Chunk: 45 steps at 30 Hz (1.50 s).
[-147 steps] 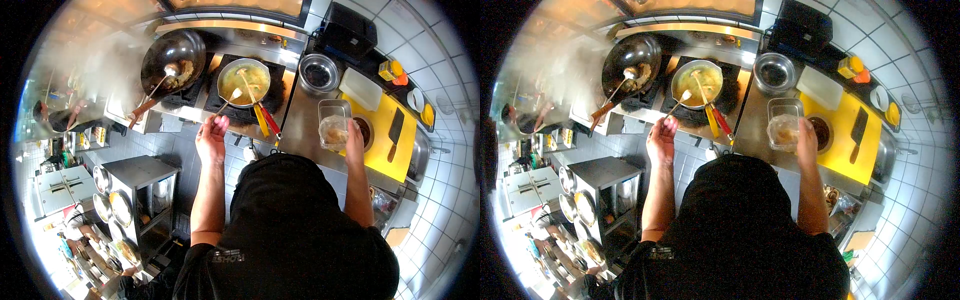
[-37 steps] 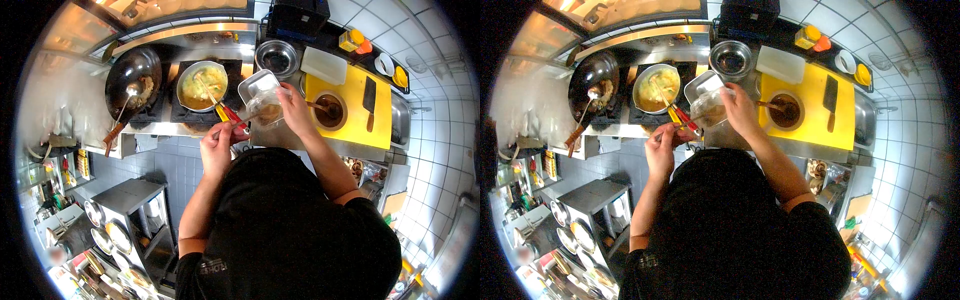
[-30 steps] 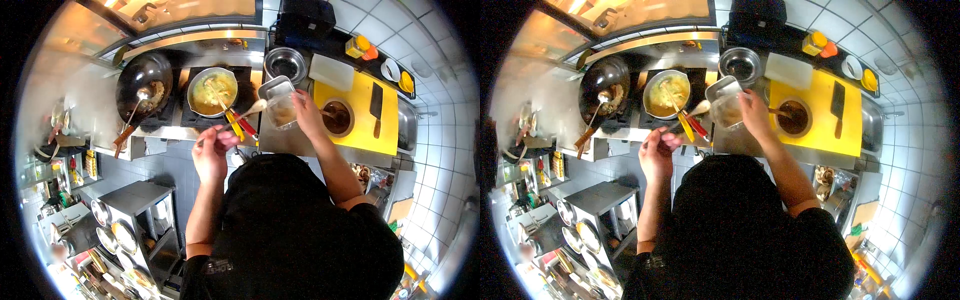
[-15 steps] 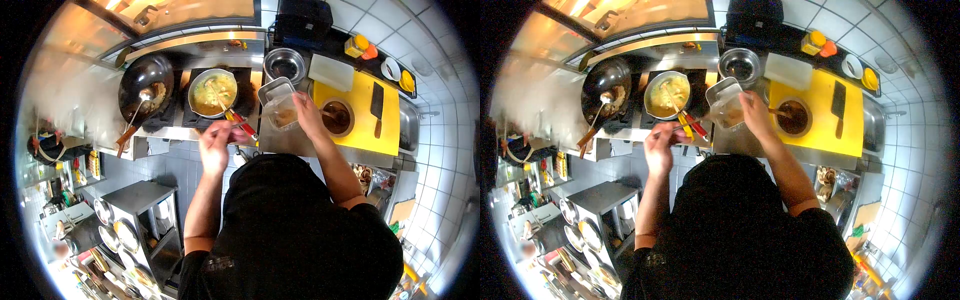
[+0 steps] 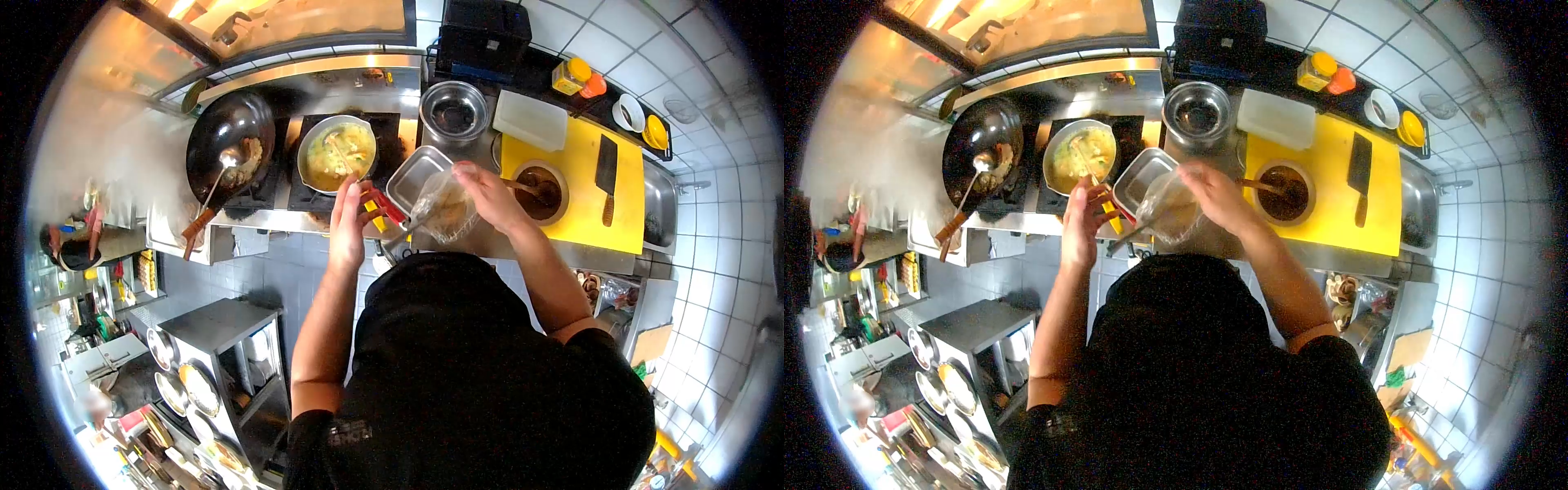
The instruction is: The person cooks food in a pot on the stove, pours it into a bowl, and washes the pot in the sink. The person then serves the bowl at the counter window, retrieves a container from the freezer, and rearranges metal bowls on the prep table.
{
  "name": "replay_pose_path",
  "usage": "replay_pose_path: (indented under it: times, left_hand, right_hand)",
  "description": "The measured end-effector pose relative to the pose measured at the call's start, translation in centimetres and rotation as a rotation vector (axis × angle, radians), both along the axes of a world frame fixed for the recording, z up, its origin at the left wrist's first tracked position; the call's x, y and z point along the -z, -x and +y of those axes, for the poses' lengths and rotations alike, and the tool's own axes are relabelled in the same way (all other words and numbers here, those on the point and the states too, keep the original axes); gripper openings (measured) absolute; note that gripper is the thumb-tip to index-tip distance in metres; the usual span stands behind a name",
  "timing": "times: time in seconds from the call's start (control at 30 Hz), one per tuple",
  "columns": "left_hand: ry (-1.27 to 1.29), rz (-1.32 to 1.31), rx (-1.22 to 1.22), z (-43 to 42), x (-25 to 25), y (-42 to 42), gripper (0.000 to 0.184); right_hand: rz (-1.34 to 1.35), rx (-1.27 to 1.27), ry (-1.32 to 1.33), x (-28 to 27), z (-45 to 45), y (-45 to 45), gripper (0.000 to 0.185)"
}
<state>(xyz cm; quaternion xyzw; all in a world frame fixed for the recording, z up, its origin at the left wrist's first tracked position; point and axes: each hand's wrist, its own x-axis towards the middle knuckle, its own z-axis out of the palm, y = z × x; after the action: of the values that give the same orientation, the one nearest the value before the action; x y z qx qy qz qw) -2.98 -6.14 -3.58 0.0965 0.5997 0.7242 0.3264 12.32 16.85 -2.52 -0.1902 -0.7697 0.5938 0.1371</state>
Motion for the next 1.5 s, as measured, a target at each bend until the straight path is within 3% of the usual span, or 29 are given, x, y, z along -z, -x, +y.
replay_pose_path:
  times: [0.1,0.23,0.27,0.37,0.47,0.6,0.67,0.9,1.0,1.3,1.5]
  left_hand:
    - [0.064,-0.091,0.314,1.4,-2.7,1.1,0.06]
    - [0.133,-0.01,0.427,2.0,-1.9,1.2,0.055]
    - [0.119,-0.022,0.382,2.1,-1.8,0.8,0.055]
    - [0.088,-0.047,0.344,1.9,0.2,0.5,0.051]
    - [0.099,-0.056,0.254,2.6,0.8,-0.3,0.051]
    - [0.063,-0.143,0.105,3.8,0.3,-1.7,0.053]
    - [0.058,-0.136,0.164,3.9,1.4,-1.4,0.053]
    - [0.048,-0.088,0.314,5.4,0.3,-2.4,0.054]
    - [0.042,-0.073,0.408,6.1,0.4,-2.8,0.055]
    - [-0.009,-0.193,0.33,9.8,0.7,-4.5,0.058]
    - [0.058,-0.172,0.236,12.4,1.1,-5.6,0.056]
  right_hand:
    - [-0.01,-0.149,0.03,0.6,-0.3,0.2,0.038]
    - [-0.172,-0.131,-0.089,-2.7,-1.0,1.1,0.032]
    - [-0.221,-0.095,-0.139,-3.5,-1.0,1.0,0.03]
    - [0.071,0.029,-0.481,-2.5,0.1,0.4,0.024]
    - [0.153,0.027,-0.708,-2.8,0.4,-0.2,0.016]
    - [0.064,-0.035,-0.748,-2.8,0.1,-1.8,0.012]
    - [0.066,-0.037,-0.769,-3.2,-0.2,-2.1,0.012]
    - [0.126,-0.008,-0.91,-2.6,1.2,-1.0,0.04]
    - [-0.094,-0.161,-0.693,-2.5,2.3,-0.9,0.04]
    - [0.12,0.093,-0.874,-2.7,6.5,-2.6,0.016]
    - [-0.092,0.077,-0.875,-3.2,7.5,-5.7,0.013]
